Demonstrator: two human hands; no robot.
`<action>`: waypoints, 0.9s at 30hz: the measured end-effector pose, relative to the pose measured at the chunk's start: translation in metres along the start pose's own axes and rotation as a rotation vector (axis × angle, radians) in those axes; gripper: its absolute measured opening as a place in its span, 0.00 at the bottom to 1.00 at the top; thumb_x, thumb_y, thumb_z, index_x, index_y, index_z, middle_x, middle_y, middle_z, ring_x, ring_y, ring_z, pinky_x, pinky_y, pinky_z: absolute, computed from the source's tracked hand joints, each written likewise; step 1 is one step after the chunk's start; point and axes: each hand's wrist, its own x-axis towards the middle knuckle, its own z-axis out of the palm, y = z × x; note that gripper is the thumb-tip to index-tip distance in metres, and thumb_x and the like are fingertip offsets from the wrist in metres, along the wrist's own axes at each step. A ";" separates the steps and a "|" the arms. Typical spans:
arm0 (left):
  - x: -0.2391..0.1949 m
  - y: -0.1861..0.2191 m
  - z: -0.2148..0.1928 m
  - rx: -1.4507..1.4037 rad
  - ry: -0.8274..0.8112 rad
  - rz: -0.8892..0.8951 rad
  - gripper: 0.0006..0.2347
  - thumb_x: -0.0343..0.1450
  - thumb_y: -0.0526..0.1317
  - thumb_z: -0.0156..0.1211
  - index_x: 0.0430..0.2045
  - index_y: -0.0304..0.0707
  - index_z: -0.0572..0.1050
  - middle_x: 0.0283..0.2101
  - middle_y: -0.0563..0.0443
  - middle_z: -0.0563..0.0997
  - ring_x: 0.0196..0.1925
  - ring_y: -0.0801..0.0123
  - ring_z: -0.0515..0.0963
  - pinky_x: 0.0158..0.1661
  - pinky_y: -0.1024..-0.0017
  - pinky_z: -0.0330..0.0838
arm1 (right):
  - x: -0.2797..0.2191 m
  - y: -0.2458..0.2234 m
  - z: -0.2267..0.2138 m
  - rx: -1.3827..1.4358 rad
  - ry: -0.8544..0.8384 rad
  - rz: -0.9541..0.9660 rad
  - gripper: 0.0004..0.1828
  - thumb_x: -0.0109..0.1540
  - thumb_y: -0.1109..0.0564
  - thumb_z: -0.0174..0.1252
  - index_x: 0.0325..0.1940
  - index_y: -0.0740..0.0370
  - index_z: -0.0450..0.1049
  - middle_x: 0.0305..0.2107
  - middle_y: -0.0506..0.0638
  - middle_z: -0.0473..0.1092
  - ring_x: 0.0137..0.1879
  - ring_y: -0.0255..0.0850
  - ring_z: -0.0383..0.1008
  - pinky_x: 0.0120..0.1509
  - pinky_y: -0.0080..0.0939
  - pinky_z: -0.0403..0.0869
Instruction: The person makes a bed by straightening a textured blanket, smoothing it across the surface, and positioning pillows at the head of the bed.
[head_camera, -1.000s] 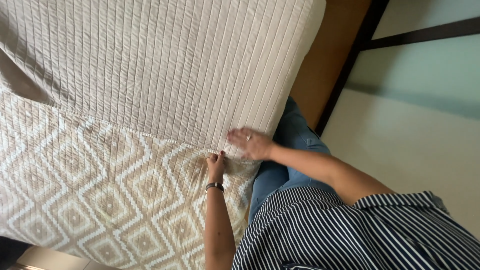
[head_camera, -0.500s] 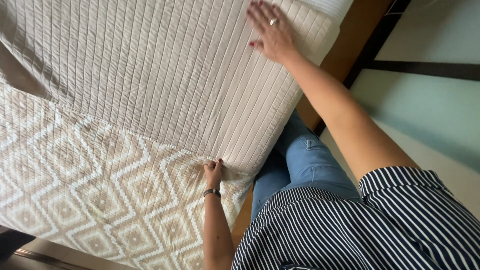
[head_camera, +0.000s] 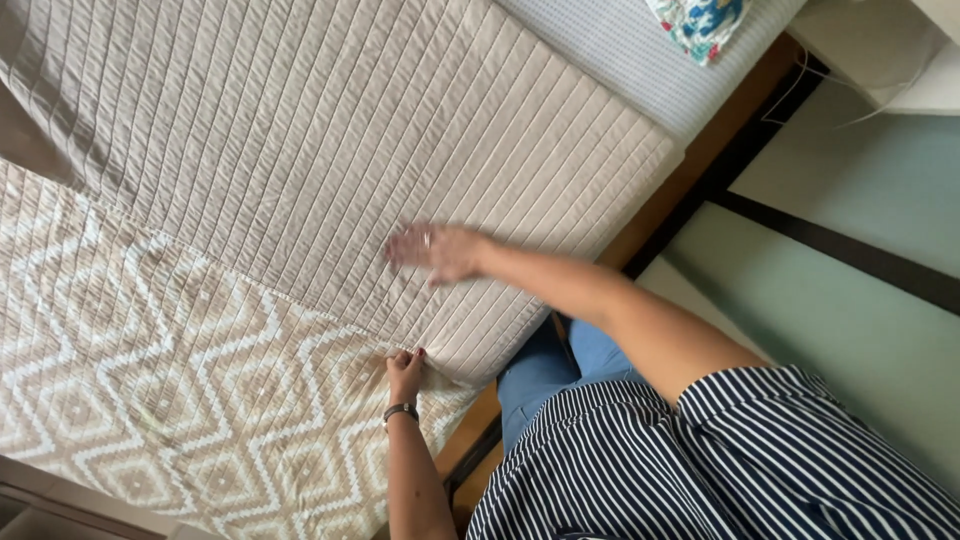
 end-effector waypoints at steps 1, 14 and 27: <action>0.007 -0.012 0.002 0.000 -0.003 -0.017 0.16 0.68 0.49 0.71 0.25 0.42 0.68 0.27 0.56 0.67 0.29 0.68 0.67 0.34 0.72 0.59 | 0.011 0.021 -0.002 0.197 -0.052 0.120 0.31 0.54 0.26 0.63 0.44 0.52 0.74 0.41 0.48 0.70 0.52 0.46 0.71 0.56 0.48 0.69; -0.018 0.050 0.001 0.141 0.072 -0.319 0.14 0.68 0.46 0.68 0.17 0.40 0.71 0.51 0.47 0.63 0.48 0.54 0.77 0.54 0.61 0.71 | 0.008 0.146 -0.212 -0.344 0.042 0.609 0.39 0.76 0.44 0.48 0.82 0.66 0.40 0.78 0.59 0.38 0.82 0.54 0.34 0.83 0.60 0.36; -0.043 0.373 0.168 0.323 -0.013 0.972 0.31 0.69 0.38 0.67 0.67 0.45 0.59 0.74 0.42 0.59 0.75 0.44 0.58 0.69 0.37 0.54 | -0.032 0.119 -0.188 -0.385 -0.136 0.796 0.39 0.75 0.39 0.35 0.82 0.54 0.26 0.78 0.53 0.23 0.84 0.53 0.22 0.83 0.68 0.27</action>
